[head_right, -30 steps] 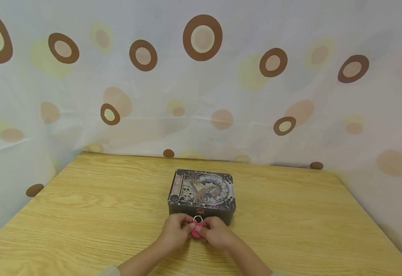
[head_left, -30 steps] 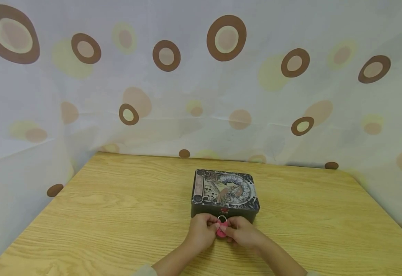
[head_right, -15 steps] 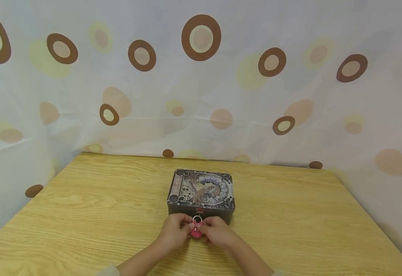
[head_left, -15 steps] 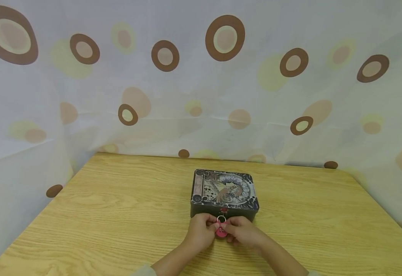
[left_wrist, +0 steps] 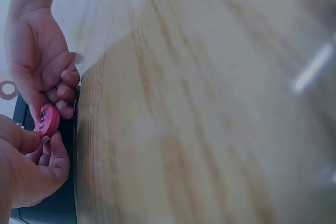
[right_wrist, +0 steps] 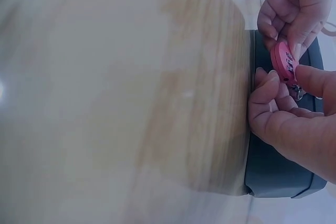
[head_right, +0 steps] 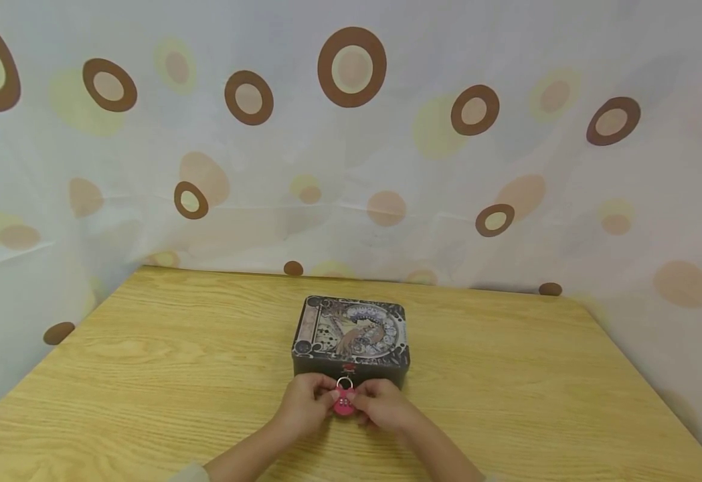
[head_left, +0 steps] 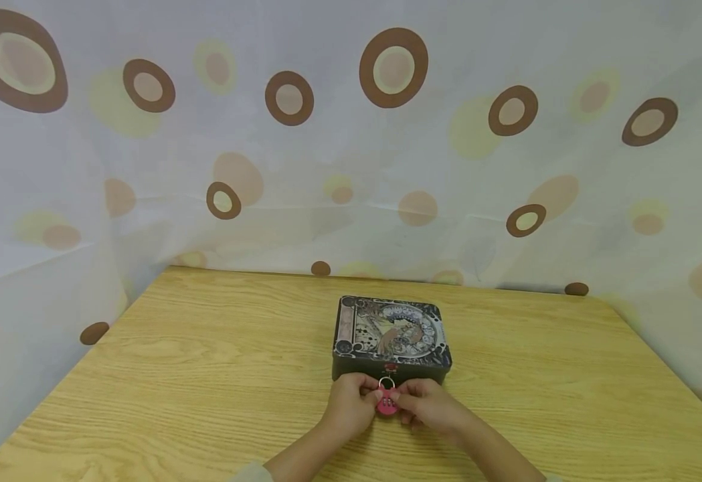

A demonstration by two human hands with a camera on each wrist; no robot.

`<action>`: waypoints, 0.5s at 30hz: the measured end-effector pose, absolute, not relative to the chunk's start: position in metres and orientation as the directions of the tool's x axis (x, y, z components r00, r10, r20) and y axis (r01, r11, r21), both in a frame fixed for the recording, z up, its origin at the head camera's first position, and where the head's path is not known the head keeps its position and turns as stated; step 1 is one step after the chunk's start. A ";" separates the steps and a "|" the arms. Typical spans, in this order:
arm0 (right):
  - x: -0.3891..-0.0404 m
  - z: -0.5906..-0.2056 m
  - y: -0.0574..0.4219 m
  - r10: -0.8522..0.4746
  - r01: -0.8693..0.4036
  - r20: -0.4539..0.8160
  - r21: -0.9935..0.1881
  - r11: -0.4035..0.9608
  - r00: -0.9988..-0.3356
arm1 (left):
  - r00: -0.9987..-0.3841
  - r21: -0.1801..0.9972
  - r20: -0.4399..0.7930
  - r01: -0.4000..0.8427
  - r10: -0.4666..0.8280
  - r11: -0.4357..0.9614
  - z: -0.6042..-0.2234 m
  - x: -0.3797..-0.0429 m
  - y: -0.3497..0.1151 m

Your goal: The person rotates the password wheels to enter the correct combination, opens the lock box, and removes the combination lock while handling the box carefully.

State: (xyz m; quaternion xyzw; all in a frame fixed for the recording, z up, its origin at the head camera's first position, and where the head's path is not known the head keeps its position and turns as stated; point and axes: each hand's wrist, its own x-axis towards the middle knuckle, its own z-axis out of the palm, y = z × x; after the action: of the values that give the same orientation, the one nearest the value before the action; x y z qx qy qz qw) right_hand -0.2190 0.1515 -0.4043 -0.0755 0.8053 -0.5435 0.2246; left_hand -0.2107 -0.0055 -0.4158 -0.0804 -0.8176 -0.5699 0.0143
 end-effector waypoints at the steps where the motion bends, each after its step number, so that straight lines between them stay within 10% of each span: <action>1: -0.219 -0.405 0.151 -0.367 0.117 -0.273 -0.911 0.396 -0.889 | -0.987 0.930 0.113 0.146 0.114 0.337 -0.416 -0.211 -0.006; 15: -0.221 -0.407 0.147 -0.386 0.093 -0.265 -0.907 0.410 -0.884 | -0.985 0.922 0.127 0.161 0.119 0.352 -0.416 -0.211 -0.005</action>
State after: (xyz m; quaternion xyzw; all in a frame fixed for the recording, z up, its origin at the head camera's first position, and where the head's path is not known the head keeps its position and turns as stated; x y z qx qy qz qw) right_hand -0.2214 0.1470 -0.4065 -0.0906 0.8093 -0.5356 0.2234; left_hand -0.2111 -0.0054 -0.4163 -0.0852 -0.8219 -0.5629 0.0189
